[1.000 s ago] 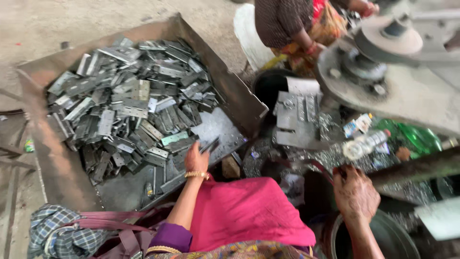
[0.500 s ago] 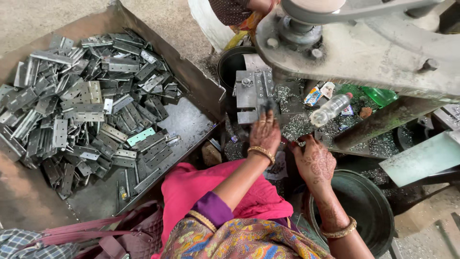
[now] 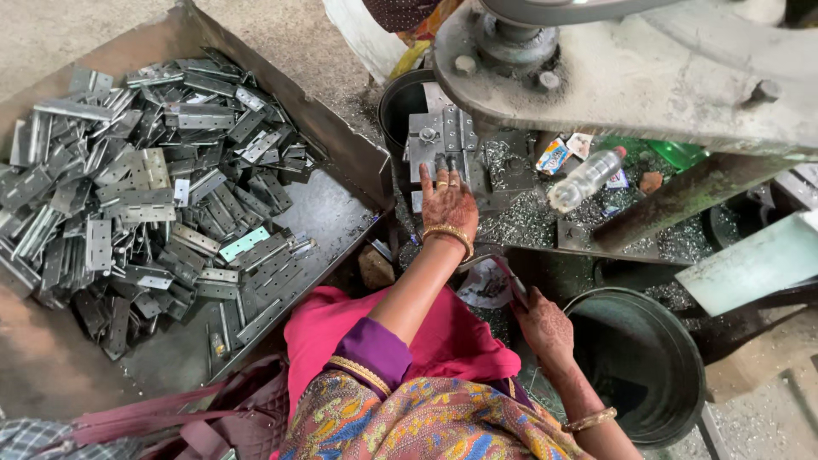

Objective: The person uses a press machine to process small metal plates. They retrieve metal components from a bin, place them one by one into the machine jig, and press a foot pedal to actuate the machine before placing the processed parts into a separate container.

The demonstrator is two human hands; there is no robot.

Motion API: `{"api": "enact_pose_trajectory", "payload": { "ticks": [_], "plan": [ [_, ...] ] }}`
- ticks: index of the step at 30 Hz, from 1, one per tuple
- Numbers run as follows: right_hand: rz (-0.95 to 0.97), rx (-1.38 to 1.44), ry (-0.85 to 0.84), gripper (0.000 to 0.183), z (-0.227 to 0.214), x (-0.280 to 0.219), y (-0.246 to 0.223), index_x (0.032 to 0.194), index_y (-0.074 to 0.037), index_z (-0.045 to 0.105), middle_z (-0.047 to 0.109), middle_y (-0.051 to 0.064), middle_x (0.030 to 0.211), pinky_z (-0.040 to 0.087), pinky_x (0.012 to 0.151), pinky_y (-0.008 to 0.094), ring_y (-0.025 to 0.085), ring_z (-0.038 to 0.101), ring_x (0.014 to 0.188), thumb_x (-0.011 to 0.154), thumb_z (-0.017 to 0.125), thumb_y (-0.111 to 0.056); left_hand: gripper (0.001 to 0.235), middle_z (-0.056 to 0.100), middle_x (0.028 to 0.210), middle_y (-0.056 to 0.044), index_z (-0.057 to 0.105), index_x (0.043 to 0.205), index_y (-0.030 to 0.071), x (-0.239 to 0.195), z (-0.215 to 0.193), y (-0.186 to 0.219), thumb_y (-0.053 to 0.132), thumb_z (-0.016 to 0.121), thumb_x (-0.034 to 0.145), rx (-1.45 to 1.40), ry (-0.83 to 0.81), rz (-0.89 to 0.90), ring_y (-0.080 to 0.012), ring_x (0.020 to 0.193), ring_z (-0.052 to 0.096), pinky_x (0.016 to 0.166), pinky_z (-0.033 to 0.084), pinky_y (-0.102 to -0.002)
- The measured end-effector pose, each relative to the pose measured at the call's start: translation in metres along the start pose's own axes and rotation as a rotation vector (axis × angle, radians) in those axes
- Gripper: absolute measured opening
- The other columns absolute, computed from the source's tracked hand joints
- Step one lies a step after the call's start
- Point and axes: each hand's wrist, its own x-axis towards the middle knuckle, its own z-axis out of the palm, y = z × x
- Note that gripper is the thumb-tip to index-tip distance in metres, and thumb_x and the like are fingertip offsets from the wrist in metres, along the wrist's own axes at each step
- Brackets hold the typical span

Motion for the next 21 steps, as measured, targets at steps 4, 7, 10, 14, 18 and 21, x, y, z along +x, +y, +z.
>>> {"api": "enact_pose_trajectory", "payload": {
  "ticks": [4, 7, 10, 14, 18, 21],
  "plan": [
    [-0.057, -0.084, -0.033, 0.056, -0.02, 0.029, -0.001, 0.115, -0.006, 0.061, 0.074, 0.025, 0.102, 0.056, 0.084, 0.053, 0.043, 0.071, 0.099, 0.091, 0.064, -0.056, 0.048, 0.045, 0.156, -0.011, 0.058, 0.138, 0.004, 0.004, 0.004, -0.005, 0.022, 0.032, 0.102, -0.012, -0.05, 0.011, -0.0298, 0.152, 0.028, 0.123, -0.002, -0.062],
    [-0.105, -0.103, 0.008, 0.053, -0.031, 0.033, -0.003, 0.12, -0.008, 0.06, 0.074, 0.024, 0.103, 0.056, 0.084, 0.054, 0.044, 0.071, 0.1, 0.089, 0.062, -0.052, 0.047, 0.051, 0.156, -0.013, 0.058, 0.142, 0.001, 0.022, 0.012, -0.007, 0.021, 0.034, 0.107, 0.033, 0.026, -0.02, -0.0289, 0.151, 0.037, 0.129, 0.002, -0.056],
    [-0.027, 0.021, -0.008, 0.052, 0.002, 0.01, 0.004, 0.12, -0.01, 0.062, 0.073, 0.025, 0.105, 0.054, 0.086, 0.055, 0.045, 0.069, 0.102, 0.089, 0.064, -0.052, 0.05, 0.049, 0.152, -0.015, 0.054, 0.142, -0.001, 0.025, 0.025, -0.006, 0.023, 0.036, 0.102, -0.004, 0.076, 0.003, -0.0287, 0.146, 0.037, 0.127, 0.004, -0.053],
    [0.025, 0.058, -0.02, 0.052, 0.017, 0.01, 0.014, 0.118, -0.011, 0.064, 0.074, 0.024, 0.107, 0.056, 0.086, 0.054, 0.044, 0.069, 0.105, 0.089, 0.064, -0.054, 0.047, 0.051, 0.156, -0.013, 0.059, 0.137, 0.001, 0.018, 0.032, -0.016, 0.022, 0.031, 0.107, -0.067, 0.142, -0.019, -0.0272, 0.151, 0.037, 0.13, 0.008, -0.046],
    [-0.138, -0.065, -0.043, 0.054, -0.022, 0.039, 0.0, 0.12, -0.008, 0.06, 0.072, 0.025, 0.107, 0.054, 0.087, 0.054, 0.044, 0.069, 0.103, 0.089, 0.065, -0.053, 0.052, 0.052, 0.154, -0.012, 0.058, 0.141, 0.004, 0.045, 0.036, -0.024, 0.026, 0.027, 0.105, 0.03, 0.035, 0.002, -0.0267, 0.151, 0.037, 0.13, 0.008, -0.044],
    [-0.1, -0.048, -0.014, 0.053, -0.032, 0.032, -0.007, 0.122, -0.01, 0.06, 0.074, 0.021, 0.107, 0.055, 0.085, 0.054, 0.043, 0.07, 0.102, 0.088, 0.063, -0.051, 0.056, 0.051, 0.153, -0.01, 0.056, 0.143, 0.002, 0.05, 0.052, -0.018, 0.03, 0.026, 0.105, 0.076, 0.1, -0.012, -0.0271, 0.149, 0.036, 0.128, 0.007, -0.046]
  ]
}}
